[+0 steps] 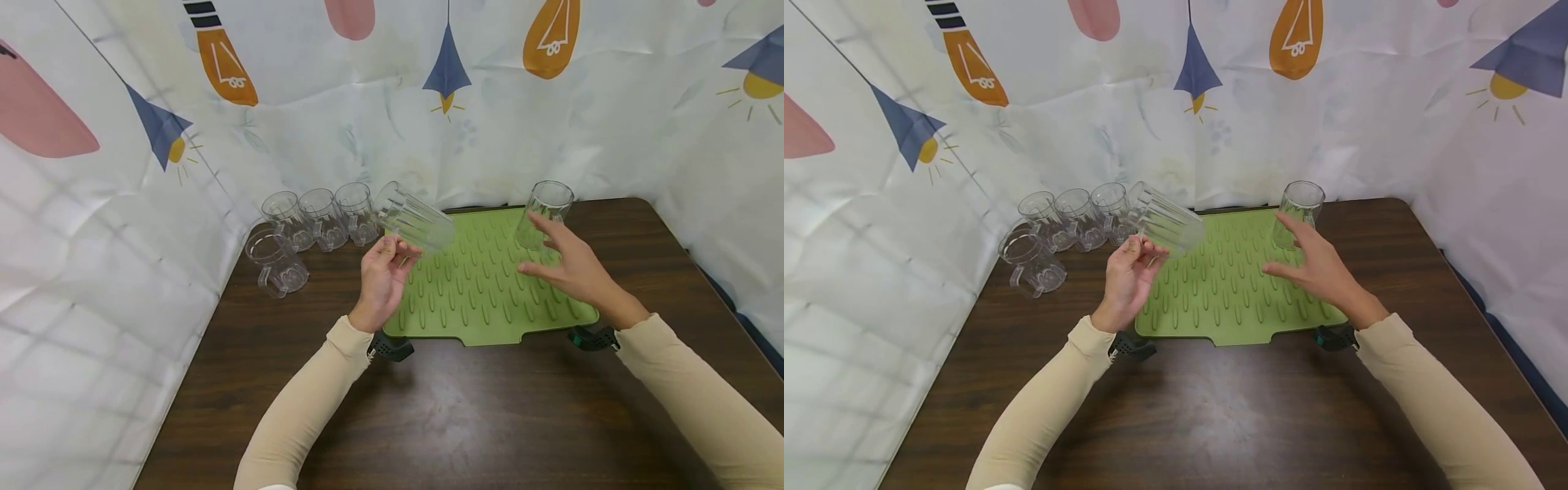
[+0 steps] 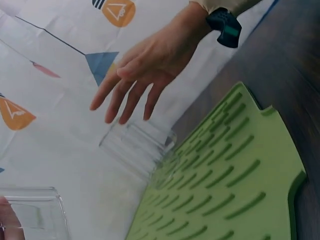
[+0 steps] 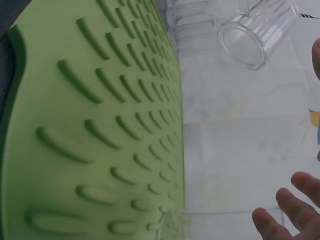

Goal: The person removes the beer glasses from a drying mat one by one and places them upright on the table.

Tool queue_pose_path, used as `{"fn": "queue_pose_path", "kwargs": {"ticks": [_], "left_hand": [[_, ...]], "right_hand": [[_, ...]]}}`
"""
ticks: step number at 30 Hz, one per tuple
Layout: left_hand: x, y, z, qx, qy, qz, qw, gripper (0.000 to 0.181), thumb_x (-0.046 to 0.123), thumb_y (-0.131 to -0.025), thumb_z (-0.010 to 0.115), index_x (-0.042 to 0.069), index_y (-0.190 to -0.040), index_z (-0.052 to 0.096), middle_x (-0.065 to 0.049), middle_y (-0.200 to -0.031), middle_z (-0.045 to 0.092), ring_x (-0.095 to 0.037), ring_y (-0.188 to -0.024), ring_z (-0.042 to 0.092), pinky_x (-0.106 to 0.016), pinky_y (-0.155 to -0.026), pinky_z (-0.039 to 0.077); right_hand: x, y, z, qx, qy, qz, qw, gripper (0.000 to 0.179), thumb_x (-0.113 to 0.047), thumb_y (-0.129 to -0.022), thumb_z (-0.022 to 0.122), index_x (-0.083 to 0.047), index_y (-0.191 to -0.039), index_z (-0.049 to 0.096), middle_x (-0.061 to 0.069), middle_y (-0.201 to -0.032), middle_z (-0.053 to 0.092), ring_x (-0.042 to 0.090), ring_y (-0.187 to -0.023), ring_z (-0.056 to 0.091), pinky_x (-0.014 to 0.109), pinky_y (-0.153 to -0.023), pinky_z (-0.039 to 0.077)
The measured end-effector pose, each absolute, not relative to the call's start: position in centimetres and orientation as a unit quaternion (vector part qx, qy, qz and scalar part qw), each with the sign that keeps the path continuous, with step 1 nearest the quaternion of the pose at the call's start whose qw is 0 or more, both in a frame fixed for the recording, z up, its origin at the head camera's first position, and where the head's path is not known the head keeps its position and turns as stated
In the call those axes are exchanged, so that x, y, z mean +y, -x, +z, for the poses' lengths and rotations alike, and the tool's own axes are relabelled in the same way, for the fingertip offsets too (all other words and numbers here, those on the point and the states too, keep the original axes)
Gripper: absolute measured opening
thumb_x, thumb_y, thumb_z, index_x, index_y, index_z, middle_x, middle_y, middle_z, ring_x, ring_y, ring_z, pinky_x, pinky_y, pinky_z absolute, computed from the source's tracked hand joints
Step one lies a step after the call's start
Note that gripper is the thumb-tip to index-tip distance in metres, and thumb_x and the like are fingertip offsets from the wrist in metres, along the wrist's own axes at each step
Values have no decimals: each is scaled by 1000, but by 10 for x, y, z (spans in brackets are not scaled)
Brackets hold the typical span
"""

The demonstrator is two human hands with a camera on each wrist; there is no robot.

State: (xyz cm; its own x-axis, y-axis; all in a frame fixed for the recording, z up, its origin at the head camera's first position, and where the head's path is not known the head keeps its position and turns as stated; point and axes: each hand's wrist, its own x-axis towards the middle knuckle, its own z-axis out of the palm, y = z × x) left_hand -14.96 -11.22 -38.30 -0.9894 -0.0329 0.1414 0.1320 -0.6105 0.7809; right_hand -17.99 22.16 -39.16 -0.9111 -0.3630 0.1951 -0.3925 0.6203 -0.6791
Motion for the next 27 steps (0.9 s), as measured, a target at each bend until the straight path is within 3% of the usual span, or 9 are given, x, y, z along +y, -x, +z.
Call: {"fn": "queue_pose_path", "kwargs": {"ticks": [3,8,15,27], "left_hand": [[-120,149,-385,-461,55,-884,50,20,23,-110,49,12,-98,61,5,-86,66,-11,-88,72,-28,-97,60],[-138,148,-390,-493,43,-867,55,17,21,-109,52,9,-100,61,3,-88,67,-11,-88,72,-26,-95,60],[-164,148,-403,-559,31,-824,81,18,18,-110,50,3,-105,59,3,-90,67,-10,-87,72,-26,-93,60],[-194,143,-411,-625,-14,-773,111,24,15,-109,50,-8,-107,57,4,-85,67,-10,-84,72,-26,-87,60]], "right_hand": [[228,175,-392,-916,-204,346,15,96,-38,-94,77,-36,-166,13,13,-173,24,52,-145,42,75,-110,36],[241,169,-396,-927,-208,311,7,97,-41,-95,75,-36,-166,9,11,-175,19,49,-156,25,77,-114,28],[257,161,-402,-938,-200,282,-22,102,-45,-96,73,-27,-167,3,8,-177,3,48,-159,18,78,-112,29],[277,152,-415,-955,-178,232,-55,108,-54,-96,69,-22,-166,-7,9,-176,-6,59,-149,28,77,-108,35]]}}
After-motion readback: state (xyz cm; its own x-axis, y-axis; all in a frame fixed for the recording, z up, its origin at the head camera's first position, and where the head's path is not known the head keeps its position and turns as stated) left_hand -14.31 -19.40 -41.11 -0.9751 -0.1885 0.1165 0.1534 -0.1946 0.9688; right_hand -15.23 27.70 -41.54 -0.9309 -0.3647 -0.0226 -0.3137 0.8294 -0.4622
